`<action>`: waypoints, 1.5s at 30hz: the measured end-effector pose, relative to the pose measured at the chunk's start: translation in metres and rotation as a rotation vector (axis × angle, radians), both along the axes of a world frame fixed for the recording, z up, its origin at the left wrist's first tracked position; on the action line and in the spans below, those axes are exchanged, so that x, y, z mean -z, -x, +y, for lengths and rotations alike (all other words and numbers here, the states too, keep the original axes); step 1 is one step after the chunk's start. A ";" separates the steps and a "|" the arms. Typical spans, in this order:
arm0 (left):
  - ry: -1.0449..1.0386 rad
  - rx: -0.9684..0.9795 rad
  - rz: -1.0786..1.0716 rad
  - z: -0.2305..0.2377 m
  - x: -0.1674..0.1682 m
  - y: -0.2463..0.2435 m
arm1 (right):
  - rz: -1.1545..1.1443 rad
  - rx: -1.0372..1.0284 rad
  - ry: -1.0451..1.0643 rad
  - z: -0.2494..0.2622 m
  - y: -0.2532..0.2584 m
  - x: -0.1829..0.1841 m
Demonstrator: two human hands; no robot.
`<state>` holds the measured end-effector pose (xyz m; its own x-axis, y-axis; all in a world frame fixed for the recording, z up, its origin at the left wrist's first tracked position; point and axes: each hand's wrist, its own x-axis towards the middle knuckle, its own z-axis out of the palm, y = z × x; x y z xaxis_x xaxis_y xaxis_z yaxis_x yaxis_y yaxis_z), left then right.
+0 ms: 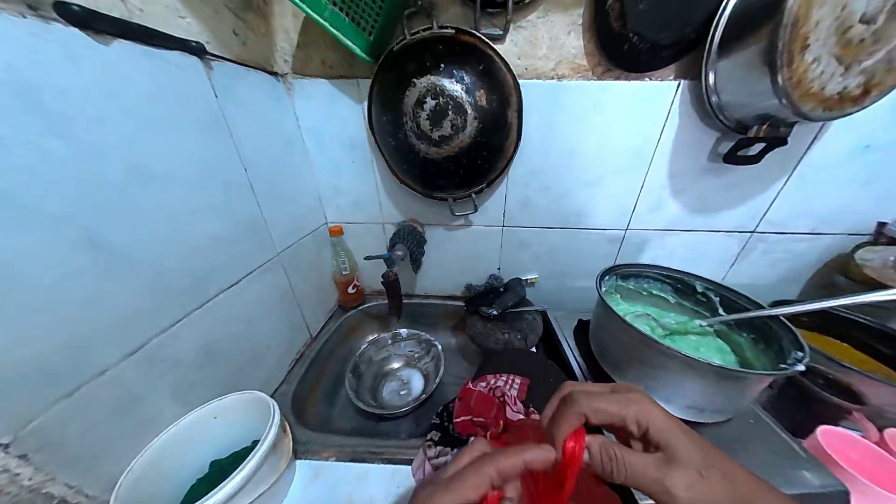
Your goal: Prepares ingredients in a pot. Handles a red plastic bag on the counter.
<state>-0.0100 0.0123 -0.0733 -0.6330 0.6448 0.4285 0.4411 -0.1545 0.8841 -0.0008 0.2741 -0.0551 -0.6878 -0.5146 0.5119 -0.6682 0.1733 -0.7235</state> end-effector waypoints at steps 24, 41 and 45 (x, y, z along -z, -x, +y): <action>-0.248 0.035 -0.096 0.019 0.016 0.022 | 0.192 0.638 -0.136 -0.069 -0.037 -0.010; -0.113 0.032 0.005 0.025 0.010 0.005 | 0.188 0.676 -0.047 -0.076 -0.049 0.000; -0.153 0.043 0.041 0.030 0.027 0.001 | 0.343 0.667 -0.136 -0.078 -0.044 0.002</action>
<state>-0.0110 0.0420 -0.1002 -0.5861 0.5963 0.5486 0.4663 -0.3055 0.8302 0.0430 0.1961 -0.0570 -0.6888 -0.1195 0.7150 -0.5740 0.6924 -0.4372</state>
